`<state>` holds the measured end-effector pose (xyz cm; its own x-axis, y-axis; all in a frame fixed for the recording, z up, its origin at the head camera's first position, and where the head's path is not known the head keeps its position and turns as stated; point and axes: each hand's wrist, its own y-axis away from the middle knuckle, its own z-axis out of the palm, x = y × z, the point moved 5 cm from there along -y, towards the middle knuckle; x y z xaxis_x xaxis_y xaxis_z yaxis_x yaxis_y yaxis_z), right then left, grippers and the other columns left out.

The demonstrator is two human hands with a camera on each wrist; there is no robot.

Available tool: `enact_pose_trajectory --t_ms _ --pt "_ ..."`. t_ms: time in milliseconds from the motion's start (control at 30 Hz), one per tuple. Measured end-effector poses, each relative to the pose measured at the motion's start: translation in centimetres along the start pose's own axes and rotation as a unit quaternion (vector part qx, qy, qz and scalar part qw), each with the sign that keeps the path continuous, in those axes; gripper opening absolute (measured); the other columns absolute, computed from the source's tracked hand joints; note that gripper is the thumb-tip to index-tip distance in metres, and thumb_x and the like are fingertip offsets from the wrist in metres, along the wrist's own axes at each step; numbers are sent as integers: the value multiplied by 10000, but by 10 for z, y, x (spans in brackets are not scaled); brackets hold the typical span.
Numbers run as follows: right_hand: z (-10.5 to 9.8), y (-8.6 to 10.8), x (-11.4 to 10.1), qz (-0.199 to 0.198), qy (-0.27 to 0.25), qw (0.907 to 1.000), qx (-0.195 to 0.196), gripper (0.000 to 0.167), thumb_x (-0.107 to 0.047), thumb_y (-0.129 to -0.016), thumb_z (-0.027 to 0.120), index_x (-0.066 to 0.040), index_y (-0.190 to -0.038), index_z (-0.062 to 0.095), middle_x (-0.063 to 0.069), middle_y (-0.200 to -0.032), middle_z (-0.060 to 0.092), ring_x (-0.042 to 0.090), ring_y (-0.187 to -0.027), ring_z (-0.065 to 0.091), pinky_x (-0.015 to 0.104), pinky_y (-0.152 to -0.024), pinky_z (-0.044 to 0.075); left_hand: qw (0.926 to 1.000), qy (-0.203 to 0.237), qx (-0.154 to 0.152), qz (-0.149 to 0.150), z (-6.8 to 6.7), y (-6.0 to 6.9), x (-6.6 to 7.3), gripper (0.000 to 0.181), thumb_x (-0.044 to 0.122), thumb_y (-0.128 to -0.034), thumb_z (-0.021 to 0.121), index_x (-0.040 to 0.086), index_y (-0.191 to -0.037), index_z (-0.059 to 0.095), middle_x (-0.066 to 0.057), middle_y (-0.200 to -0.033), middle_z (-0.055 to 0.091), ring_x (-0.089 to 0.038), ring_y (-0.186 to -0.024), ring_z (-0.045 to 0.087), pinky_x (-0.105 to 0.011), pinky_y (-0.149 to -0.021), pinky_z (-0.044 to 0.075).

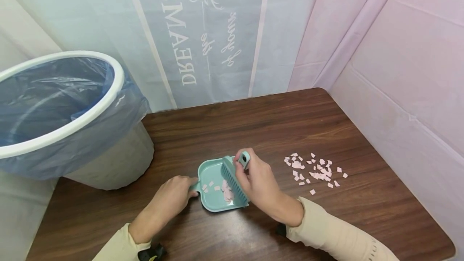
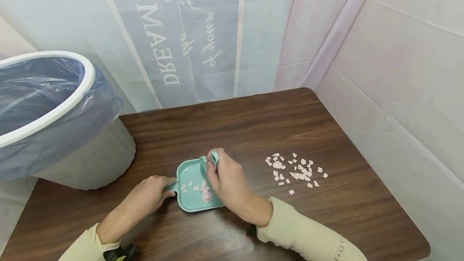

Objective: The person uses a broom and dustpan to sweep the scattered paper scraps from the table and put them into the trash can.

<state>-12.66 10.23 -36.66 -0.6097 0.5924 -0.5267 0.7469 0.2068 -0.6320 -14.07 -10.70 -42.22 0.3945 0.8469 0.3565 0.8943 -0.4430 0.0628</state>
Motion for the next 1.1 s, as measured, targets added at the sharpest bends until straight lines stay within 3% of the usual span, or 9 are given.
enact_pose_trajectory --t_ms 167,367,567,700,967,1100 --pt "-10 -3 8 62 76 9998 182 184 63 -906 626 -20 -1042 533 61 -849 609 103 -668 604 192 -555 529 10000 6 -12 -9 0 1 -1 160 127 -838 822 92 -962 728 -45 -875 729 -255 -875 715 -429 -703 580" --pt "-19 0 21 180 345 9990 218 194 56 -901 654 -21 -1039 543 63 -827 612 111 -640 576 231 -526 514 9999 48 -76 -81 1 2 -2 215 127 -840 822 64 -1031 745 -71 -933 746 -271 -919 719 -448 -747 588" --pt "-22 2 29 233 546 9982 86 188 42 -906 659 -19 -1043 546 32 -778 558 120 -615 518 251 -497 472 9997 58 -159 -148 0 4 -4 318 128 -847 818 22 -1137 746 -112 -1030 754 -296 -992 714 -464 -819 589" --pt "-20 3 30 122 681 9975 -159 167 28 -912 669 -34 -1027 564 36 -793 595 140 -659 560 307 -534 509 9995 92 -224 -219 -1 5 -6 335 130 -849 815 22 -1157 742 -125 -1066 750 -309 -1017 710 -467 -816 592" --pt "-21 5 28 -183 -77 9974 -694 192 65 -925 655 -92 -1002 576 -38 -774 556 21 -600 442 191 -522 423 9995 200 -157 -163 -2 6 -8 266 127 -837 817 65 -1087 752 -72 -1006 752 -272 -973 718 -427 -776 596" --pt "-27 4 29 -258 -592 9951 -746 206 99 -919 643 -79 -1004 584 1 -845 648 39 -632 504 189 -548 468 9995 242 -144 -142 -2 6 -7 251 124 -834 816 73 -1072 754 -58 -1000 753 -255 -970 720 -411 -775 596"
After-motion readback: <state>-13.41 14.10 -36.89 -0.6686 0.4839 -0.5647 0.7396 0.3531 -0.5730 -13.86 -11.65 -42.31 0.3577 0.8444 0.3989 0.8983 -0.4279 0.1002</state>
